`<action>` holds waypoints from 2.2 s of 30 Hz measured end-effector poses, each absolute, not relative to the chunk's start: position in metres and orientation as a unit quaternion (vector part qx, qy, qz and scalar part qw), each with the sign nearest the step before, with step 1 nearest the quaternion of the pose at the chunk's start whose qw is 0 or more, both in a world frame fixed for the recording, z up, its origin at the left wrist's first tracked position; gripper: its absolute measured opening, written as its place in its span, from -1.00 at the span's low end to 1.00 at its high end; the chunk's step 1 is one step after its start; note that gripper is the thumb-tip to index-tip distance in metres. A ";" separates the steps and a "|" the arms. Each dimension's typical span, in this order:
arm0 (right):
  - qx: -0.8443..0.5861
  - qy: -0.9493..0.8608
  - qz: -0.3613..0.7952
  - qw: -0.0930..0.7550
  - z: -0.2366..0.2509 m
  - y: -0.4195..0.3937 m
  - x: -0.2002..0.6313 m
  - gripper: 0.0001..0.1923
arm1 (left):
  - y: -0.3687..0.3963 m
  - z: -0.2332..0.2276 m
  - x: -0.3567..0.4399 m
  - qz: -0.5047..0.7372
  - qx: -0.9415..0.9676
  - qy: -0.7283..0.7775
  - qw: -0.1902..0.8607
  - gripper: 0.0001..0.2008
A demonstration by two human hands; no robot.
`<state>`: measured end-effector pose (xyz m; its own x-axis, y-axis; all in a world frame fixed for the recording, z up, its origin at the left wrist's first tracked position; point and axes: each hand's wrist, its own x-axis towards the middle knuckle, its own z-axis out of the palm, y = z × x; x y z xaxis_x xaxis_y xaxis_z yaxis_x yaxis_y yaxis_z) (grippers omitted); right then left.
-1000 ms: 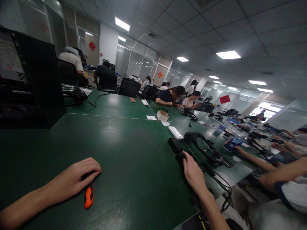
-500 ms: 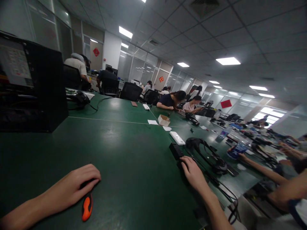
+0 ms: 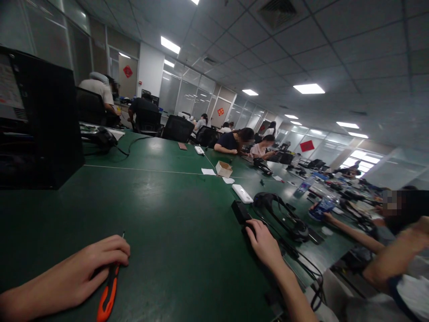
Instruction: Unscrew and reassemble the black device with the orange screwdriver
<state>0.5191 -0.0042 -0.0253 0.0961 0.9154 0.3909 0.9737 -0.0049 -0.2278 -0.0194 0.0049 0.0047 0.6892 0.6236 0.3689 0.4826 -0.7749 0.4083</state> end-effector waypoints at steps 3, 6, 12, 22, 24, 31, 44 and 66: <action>-0.703 -0.674 -0.076 0.215 -0.026 -0.005 0.518 -0.62 | 0.006 0.004 -0.019 0.228 0.912 0.288 0.184 -0.60; -0.704 -0.674 -0.085 0.206 -0.026 -0.006 0.518 -0.60 | 0.009 0.000 -0.021 0.226 0.919 0.280 0.160 -0.59; -0.707 -0.674 -0.068 0.202 -0.027 -0.006 0.521 -0.55 | 0.014 -0.005 -0.022 0.232 0.930 0.270 0.087 -0.61; -0.684 -0.679 -0.090 0.252 -0.031 -0.002 0.526 -0.56 | 0.012 -0.004 -0.022 0.200 0.937 0.280 0.058 -0.63; -0.683 -0.675 -0.087 0.266 -0.031 -0.002 0.527 -0.56 | 0.012 -0.005 -0.022 0.205 0.936 0.278 0.067 -0.64; -0.671 -0.680 -0.089 0.280 -0.031 -0.004 0.524 -0.62 | 0.012 -0.004 -0.023 0.207 0.933 0.283 0.087 -0.63; -0.643 -0.724 -0.057 0.245 -0.034 0.001 0.543 -0.66 | 0.009 -0.002 -0.023 0.212 0.930 0.288 0.089 -0.64; -0.778 -0.622 -0.065 -0.057 0.046 0.070 0.460 -0.63 | 0.017 -0.031 -0.031 0.245 0.904 0.342 0.079 -0.58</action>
